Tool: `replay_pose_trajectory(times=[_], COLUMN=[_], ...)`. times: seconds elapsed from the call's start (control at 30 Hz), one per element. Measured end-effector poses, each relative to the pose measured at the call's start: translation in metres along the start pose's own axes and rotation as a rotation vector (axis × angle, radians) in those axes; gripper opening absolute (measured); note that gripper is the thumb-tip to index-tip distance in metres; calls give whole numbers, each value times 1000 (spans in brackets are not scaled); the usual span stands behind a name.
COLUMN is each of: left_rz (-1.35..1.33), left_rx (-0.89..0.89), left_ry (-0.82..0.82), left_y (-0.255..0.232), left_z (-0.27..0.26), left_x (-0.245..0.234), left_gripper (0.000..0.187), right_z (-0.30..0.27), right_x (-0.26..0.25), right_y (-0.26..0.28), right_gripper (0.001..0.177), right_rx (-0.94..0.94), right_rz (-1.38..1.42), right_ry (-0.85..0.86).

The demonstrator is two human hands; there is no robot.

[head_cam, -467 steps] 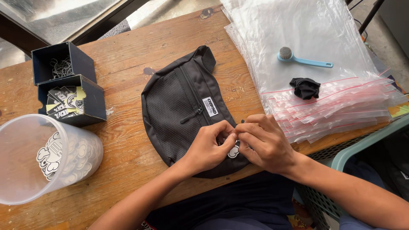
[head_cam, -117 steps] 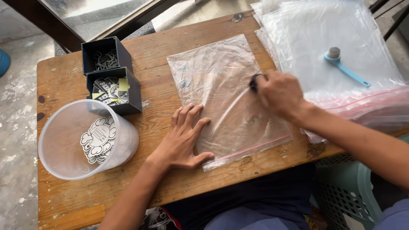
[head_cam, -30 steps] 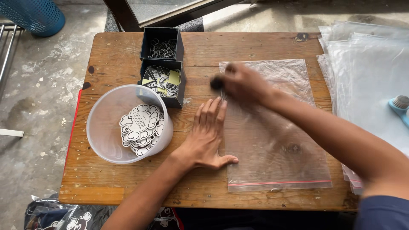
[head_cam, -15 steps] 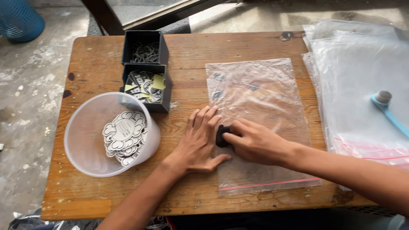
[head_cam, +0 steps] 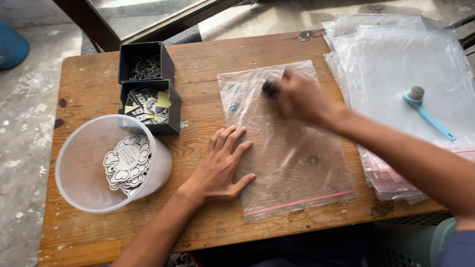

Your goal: The person cleans a black fanny pack with a brush and cloth, attaches a bear-shaped keychain to the zipper, places the pack into a clear plastic bag, adds a sticker, and seals the bag. The finished package is then placed into a green basket.

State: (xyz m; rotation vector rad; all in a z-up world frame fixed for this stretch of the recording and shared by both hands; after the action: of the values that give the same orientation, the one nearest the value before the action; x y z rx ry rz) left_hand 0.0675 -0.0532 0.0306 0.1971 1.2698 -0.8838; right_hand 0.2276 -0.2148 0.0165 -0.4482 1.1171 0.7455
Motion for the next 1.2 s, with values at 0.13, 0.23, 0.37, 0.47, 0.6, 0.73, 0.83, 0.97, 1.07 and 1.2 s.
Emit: replay_pose_trajectory(times=[0.13, 0.23, 0.37, 0.47, 0.6, 0.73, 0.83, 0.97, 1.07, 1.2], left_rz=[17, 7, -3, -65, -66, -76, -26, -18, -26, -76], left_rx=[16, 18, 21, 56, 70, 69, 71, 66, 74, 110], left_ry=[15, 39, 36, -6, -9, 22, 48, 63, 61, 63], left_y=[-2, -5, -8, -12, -13, -14, -18, -18, -22, -33], left_z=[0, -2, -1, 0, 0, -1, 0, 0, -2, -1], left_x=[4, 4, 0, -4, -3, 6, 6, 7, 6, 5], left_gripper=[85, 83, 79, 72, 66, 75, 80, 79, 76, 67], right_z=[-70, -76, -18, -3, -25, -83, -116, -97, -92, -94], right_x=[-22, -18, -26, -12, -17, -38, -45, -28, -18, -28], right_y=[137, 131, 17, -70, -47, 102, 152, 44, -43, -9], right_gripper=[12, 12, 8, 30, 18, 12, 20, 18, 21, 14], right_rx=[-355, -405, -269, 417, 222, -329, -319, -165, 157, 222], right_rz=[297, 212, -15, 107, 8, 207, 231, 131, -74, -156], right_ry=[113, 15, -245, 297, 102, 25, 35, -38, 30, 112])
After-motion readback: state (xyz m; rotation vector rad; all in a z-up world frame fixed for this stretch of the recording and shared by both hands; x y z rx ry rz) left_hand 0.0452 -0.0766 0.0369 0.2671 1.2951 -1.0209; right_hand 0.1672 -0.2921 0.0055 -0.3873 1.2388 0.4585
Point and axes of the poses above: each hand's wrist, its own z-axis towards the middle knuckle, its own x-axis out of the palm, y = z × x, the point moved 8 cm from there along z, towards the middle knuckle, and after that the axes turned 3 degrees about -y, right-handed, at the moved point
